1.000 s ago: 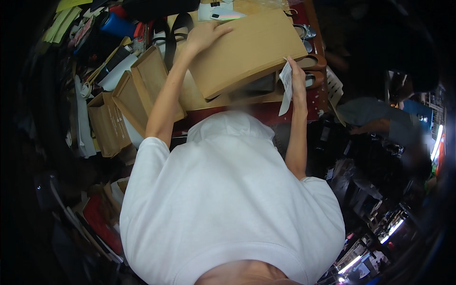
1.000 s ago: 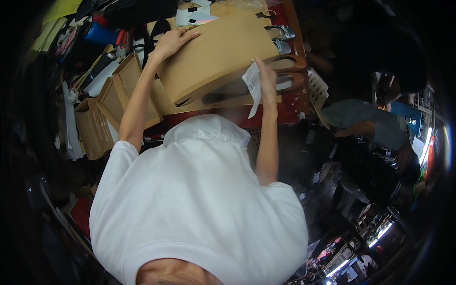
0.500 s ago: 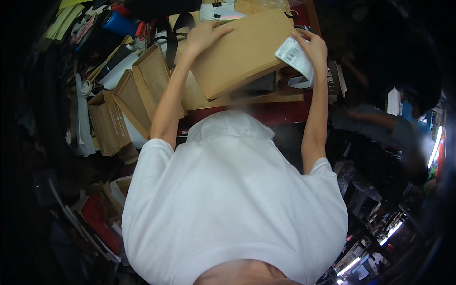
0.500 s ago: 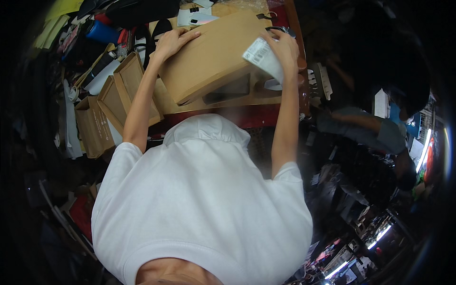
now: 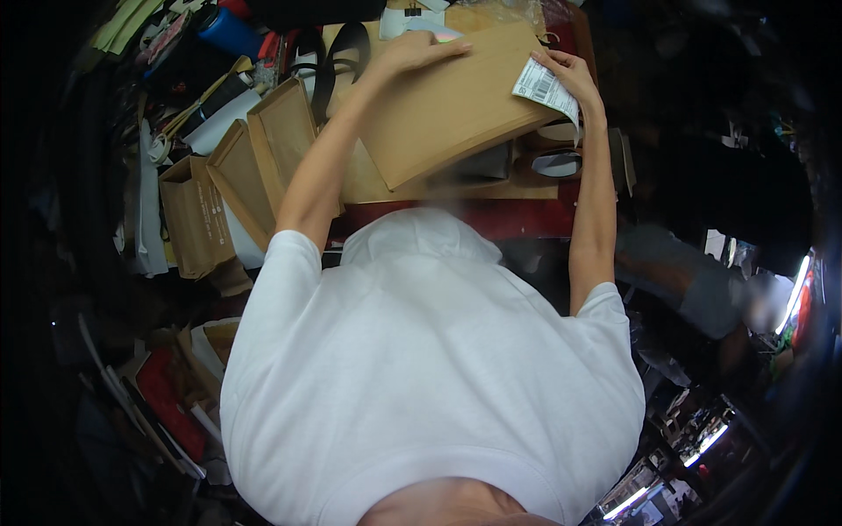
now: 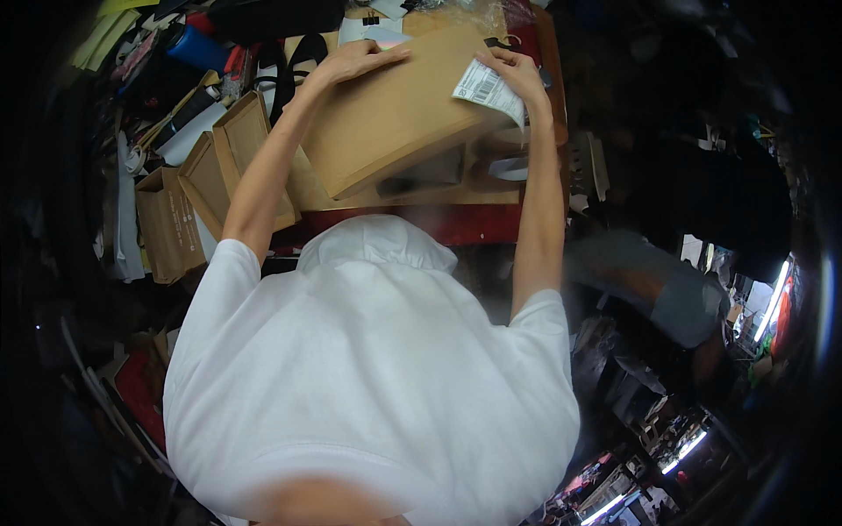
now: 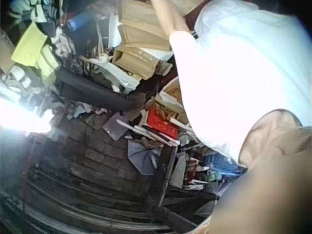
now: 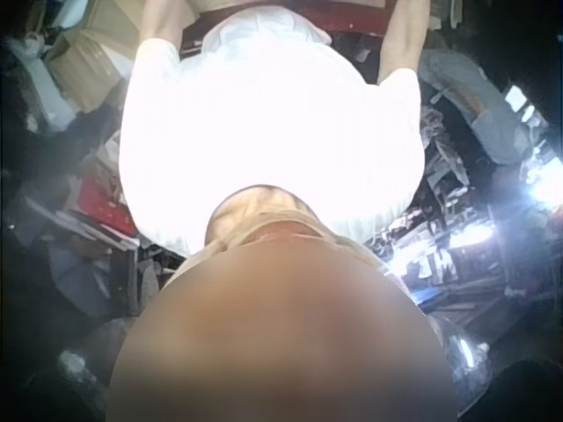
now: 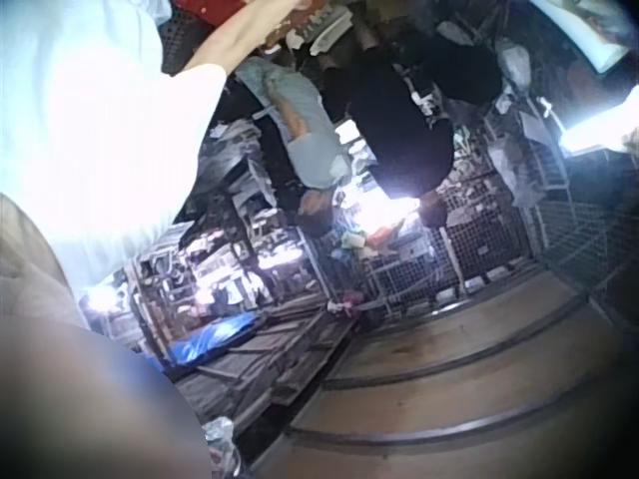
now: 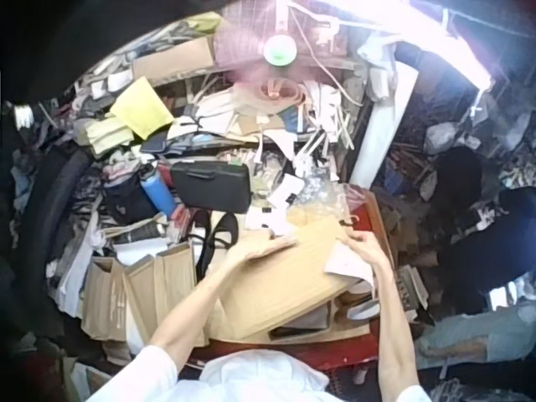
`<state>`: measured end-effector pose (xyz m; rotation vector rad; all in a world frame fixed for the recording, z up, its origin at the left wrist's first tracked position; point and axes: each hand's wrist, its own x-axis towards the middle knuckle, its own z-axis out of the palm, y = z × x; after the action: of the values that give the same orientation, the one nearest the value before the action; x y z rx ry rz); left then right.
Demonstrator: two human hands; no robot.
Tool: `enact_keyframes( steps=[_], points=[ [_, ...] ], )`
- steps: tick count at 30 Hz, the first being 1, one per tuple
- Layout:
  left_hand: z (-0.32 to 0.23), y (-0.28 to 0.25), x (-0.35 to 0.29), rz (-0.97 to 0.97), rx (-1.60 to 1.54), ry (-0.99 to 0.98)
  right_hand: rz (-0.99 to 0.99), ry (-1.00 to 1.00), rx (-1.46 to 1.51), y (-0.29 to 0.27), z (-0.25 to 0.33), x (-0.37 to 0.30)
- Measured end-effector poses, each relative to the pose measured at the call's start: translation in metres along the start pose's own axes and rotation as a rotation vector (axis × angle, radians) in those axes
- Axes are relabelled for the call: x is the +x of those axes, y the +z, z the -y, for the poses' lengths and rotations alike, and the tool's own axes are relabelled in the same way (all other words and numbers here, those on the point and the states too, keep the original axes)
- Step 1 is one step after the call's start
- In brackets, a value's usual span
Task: The person opens a cardboard box, places tissue paper inside, and packs a pair of black sandals. They then close the box, apply a shipping label, and move the box aside. The person repeats this process with another pair of shoes, using tissue paper and a cardboard box.
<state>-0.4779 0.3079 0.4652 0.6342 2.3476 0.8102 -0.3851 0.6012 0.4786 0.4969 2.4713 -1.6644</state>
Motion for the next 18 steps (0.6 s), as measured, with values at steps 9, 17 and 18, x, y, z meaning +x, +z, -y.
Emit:
enact_keyframes(
  steps=[9,17,18],
  points=[
    [-0.029,0.035,0.100,0.123,-0.185,0.184,-0.024,0.044,0.102,-0.003,-0.013,-0.004],
    [-0.028,0.039,0.047,-0.052,0.107,0.175,0.056,0.052,0.057,-0.006,-0.025,-0.007],
    [-0.014,0.035,0.023,-0.178,0.073,0.211,0.043,0.060,-0.026,-0.008,-0.026,-0.004]
  ],
)
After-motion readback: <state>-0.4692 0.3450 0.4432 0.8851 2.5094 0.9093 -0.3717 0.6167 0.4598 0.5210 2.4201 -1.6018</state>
